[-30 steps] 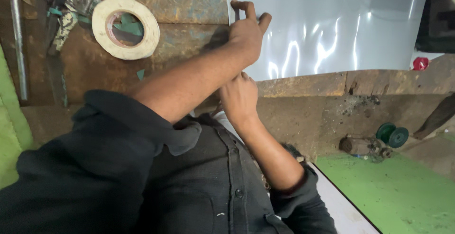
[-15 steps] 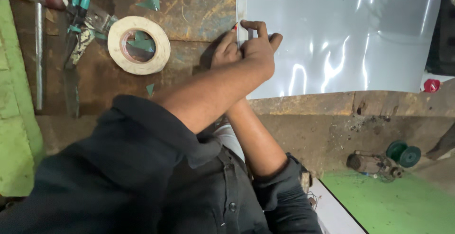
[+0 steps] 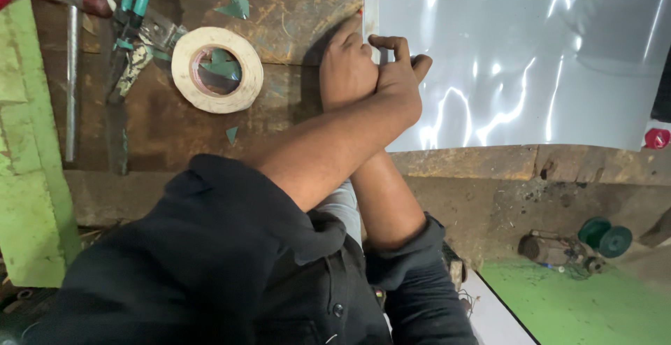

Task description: The person marks a large white sheet on a workbench using a pencil and a metal ruler, then cuts the sheet into strips with scissors. The person repeatedly measures, marks, and cuts the sheet, handling the ruler, pencil, and scissors throughout.

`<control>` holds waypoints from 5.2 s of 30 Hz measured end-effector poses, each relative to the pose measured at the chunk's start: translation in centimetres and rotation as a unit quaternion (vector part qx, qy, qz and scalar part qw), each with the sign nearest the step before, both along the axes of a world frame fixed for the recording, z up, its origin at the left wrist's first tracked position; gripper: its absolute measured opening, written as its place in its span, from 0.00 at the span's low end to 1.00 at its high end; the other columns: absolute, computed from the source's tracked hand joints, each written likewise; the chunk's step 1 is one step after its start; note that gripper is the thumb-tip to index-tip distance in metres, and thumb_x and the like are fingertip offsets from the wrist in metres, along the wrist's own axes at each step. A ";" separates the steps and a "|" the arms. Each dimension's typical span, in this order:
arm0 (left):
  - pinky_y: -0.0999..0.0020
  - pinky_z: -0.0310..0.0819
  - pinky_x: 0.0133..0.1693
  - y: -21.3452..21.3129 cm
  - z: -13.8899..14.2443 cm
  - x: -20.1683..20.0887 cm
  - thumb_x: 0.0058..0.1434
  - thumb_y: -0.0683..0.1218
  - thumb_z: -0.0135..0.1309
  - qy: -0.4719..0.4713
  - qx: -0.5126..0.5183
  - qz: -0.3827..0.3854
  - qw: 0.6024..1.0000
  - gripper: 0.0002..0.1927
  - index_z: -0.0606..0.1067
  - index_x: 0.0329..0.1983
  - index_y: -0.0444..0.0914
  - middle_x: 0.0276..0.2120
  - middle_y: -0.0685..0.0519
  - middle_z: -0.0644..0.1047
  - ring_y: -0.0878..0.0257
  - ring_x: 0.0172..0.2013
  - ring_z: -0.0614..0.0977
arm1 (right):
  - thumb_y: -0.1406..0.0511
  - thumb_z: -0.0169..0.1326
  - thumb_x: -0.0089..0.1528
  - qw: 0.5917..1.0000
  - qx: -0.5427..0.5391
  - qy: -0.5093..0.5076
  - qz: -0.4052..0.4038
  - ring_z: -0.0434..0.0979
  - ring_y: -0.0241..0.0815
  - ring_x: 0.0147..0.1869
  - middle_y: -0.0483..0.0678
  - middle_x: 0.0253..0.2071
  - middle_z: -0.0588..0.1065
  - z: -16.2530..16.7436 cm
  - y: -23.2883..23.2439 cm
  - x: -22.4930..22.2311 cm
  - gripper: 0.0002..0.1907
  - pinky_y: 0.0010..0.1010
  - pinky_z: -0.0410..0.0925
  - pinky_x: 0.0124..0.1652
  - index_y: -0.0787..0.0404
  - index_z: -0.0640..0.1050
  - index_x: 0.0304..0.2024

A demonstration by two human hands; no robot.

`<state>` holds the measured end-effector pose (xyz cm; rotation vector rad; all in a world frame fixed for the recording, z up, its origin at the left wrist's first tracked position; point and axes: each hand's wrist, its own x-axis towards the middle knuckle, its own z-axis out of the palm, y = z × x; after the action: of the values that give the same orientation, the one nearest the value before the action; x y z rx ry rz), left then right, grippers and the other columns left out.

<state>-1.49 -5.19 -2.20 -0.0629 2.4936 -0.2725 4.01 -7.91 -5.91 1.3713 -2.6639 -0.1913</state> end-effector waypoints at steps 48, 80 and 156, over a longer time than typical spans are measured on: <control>0.51 0.65 0.58 9.0 1.7 12.4 0.61 0.49 0.56 0.408 0.192 0.233 0.862 0.24 0.73 0.62 0.42 0.67 0.51 0.70 0.53 0.66 0.69 | 0.60 0.58 0.65 0.980 -0.158 -0.108 0.059 0.60 0.59 0.78 0.54 0.71 0.68 2.9 38.7 -18.6 0.12 0.55 0.56 0.66 0.62 0.73 0.38; 0.59 0.80 0.40 12.3 1.3 11.6 0.59 0.47 0.61 0.448 0.487 0.532 0.528 0.20 0.72 0.51 0.36 0.37 0.48 0.82 0.52 0.38 0.86 | 0.71 0.62 0.61 0.542 -0.372 -0.728 -0.197 0.73 0.32 0.37 0.41 0.34 0.71 4.6 28.7 -5.6 0.16 0.26 0.71 0.37 0.58 0.64 0.36; 0.47 0.61 0.64 11.7 -0.9 17.8 0.57 0.53 0.63 0.500 0.271 0.259 0.781 0.24 0.78 0.57 0.43 0.59 0.45 0.71 0.46 0.64 0.68 | 0.65 0.56 0.65 0.936 -0.115 -0.316 0.103 0.82 0.57 0.37 0.58 0.36 0.81 10.3 24.2 -5.5 0.10 0.42 0.73 0.37 0.61 0.84 0.46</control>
<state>16.34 6.51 -3.15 -0.8297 3.2983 0.9667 -1.54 16.27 4.39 1.8532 -2.8350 0.6755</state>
